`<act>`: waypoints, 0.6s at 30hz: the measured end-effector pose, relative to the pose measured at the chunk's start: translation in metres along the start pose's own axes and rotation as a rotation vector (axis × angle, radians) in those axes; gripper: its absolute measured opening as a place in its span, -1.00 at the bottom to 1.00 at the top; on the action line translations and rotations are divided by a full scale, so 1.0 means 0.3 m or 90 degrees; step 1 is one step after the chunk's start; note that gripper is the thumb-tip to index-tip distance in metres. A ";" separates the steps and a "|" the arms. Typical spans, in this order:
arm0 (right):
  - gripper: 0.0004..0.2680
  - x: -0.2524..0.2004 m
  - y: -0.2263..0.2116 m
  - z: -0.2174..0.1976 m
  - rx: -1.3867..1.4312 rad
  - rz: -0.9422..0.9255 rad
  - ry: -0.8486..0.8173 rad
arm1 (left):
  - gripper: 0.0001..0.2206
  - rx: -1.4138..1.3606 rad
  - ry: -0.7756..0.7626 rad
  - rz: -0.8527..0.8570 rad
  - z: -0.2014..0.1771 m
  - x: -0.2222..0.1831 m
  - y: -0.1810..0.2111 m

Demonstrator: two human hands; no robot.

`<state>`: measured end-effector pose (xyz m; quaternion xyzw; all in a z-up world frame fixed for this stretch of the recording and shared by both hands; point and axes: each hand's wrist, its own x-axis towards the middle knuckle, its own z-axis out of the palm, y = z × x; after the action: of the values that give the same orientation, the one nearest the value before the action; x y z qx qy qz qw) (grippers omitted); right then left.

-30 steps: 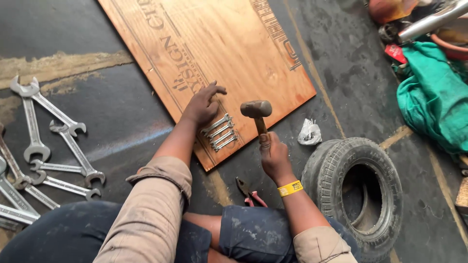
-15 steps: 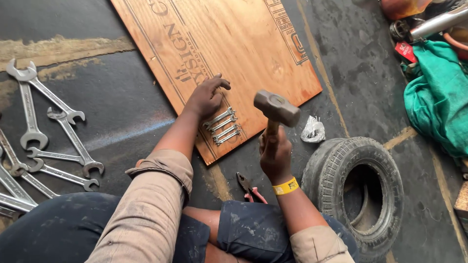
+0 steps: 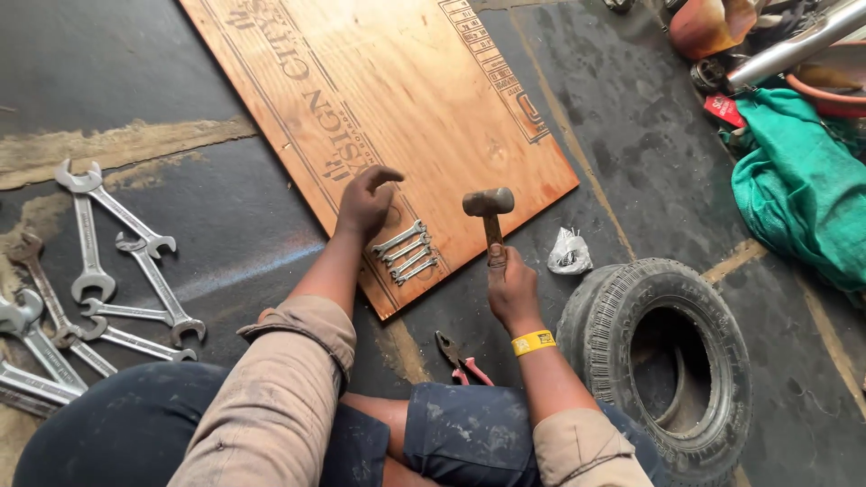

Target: The recorder is securing several wrenches onto a wooden board using metal strips, a hammer, and small nails while sitting on the floor of a workshop.

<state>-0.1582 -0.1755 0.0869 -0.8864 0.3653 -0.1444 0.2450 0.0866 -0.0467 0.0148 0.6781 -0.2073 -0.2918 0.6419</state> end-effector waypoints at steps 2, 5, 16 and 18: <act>-0.61 -0.007 -0.013 -0.001 0.005 -0.017 0.002 | -0.76 0.074 0.251 0.150 0.006 -0.002 -0.095; -0.61 -0.005 -0.016 0.029 0.006 -0.047 -0.029 | -0.83 0.140 0.443 0.130 0.007 -0.103 -0.103; -0.62 -0.002 -0.020 0.044 -0.071 -0.009 -0.103 | -0.67 0.157 0.609 -0.191 0.152 -0.335 -0.189; -0.62 -0.012 -0.009 0.035 -0.082 0.007 -0.094 | -0.61 0.195 0.584 -0.129 0.161 -0.358 -0.194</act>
<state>-0.1545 -0.1677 0.0793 -0.9064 0.3597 -0.0536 0.2149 -0.0307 -0.0072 -0.0291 0.8400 0.1234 0.0100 0.5283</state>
